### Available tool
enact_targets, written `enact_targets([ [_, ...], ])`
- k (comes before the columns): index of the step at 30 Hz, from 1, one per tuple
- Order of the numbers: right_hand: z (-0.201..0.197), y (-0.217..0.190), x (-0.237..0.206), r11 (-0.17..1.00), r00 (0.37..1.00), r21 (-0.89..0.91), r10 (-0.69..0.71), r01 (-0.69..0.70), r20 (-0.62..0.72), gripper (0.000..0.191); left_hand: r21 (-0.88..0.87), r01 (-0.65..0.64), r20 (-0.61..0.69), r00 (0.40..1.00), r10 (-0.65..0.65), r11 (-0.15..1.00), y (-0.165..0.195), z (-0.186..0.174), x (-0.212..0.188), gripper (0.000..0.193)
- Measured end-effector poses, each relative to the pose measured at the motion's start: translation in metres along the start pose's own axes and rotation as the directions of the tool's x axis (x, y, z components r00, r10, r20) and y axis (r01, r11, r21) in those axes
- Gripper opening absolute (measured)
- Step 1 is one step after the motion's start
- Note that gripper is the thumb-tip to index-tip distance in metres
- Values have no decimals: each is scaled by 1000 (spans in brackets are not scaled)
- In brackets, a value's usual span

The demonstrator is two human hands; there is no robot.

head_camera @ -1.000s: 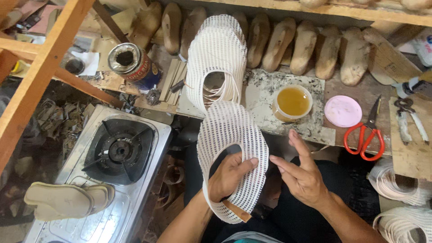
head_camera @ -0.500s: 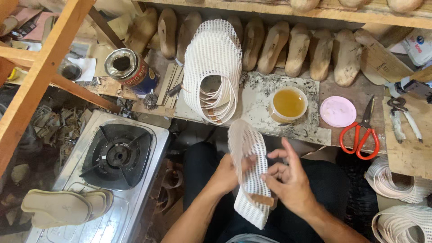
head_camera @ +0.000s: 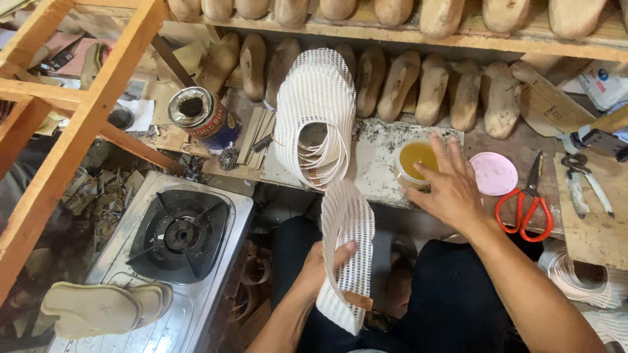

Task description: The person sits at a low workbench and works a white mesh slipper upper with both hands, stretching and pressing its edges and shaping it. They repeatedly dip a finger into a cup of glue and press the upper's edge, then set the finished upper on a stack of similar uppers on the bench.

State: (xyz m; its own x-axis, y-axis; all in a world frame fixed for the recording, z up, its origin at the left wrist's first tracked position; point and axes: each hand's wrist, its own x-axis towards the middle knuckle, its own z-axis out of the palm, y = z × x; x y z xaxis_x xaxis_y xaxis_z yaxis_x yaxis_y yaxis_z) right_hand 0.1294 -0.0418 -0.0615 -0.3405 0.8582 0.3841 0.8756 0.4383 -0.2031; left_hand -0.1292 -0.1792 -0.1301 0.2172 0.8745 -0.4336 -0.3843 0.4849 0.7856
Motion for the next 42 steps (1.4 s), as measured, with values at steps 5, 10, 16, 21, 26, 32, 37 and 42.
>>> enact_targets([
  [5,8,4,-13,993,993,113,-21,34,-118,44,-34,4,-19,1000,-5,999,15,-8,-1,36],
  [10,-1,-9,-32,941,993,338,11,30,-118,14,15,7,-12,1000,-7,1000,23,1,5,36],
  [16,-7,-50,-79,817,978,546,-208,186,-22,49,-214,-2,123,992,29,977,24,22,24,24],
  [21,8,-46,-88,797,889,397,-432,455,-152,67,-296,31,172,985,21,955,20,32,28,24],
  [26,12,-33,-89,873,930,322,-328,366,-168,71,-238,5,249,967,56,971,16,37,25,31],
  [32,6,-38,-102,742,951,607,-298,283,-79,58,-120,-34,193,979,57,992,16,30,18,36],
  [37,0,-49,-112,572,994,817,-14,-78,105,35,-115,-91,126,986,105,989,24,30,21,39],
  [42,-6,-40,-90,869,999,493,-48,48,-13,38,-101,-116,124,984,128,988,19,34,28,31],
])
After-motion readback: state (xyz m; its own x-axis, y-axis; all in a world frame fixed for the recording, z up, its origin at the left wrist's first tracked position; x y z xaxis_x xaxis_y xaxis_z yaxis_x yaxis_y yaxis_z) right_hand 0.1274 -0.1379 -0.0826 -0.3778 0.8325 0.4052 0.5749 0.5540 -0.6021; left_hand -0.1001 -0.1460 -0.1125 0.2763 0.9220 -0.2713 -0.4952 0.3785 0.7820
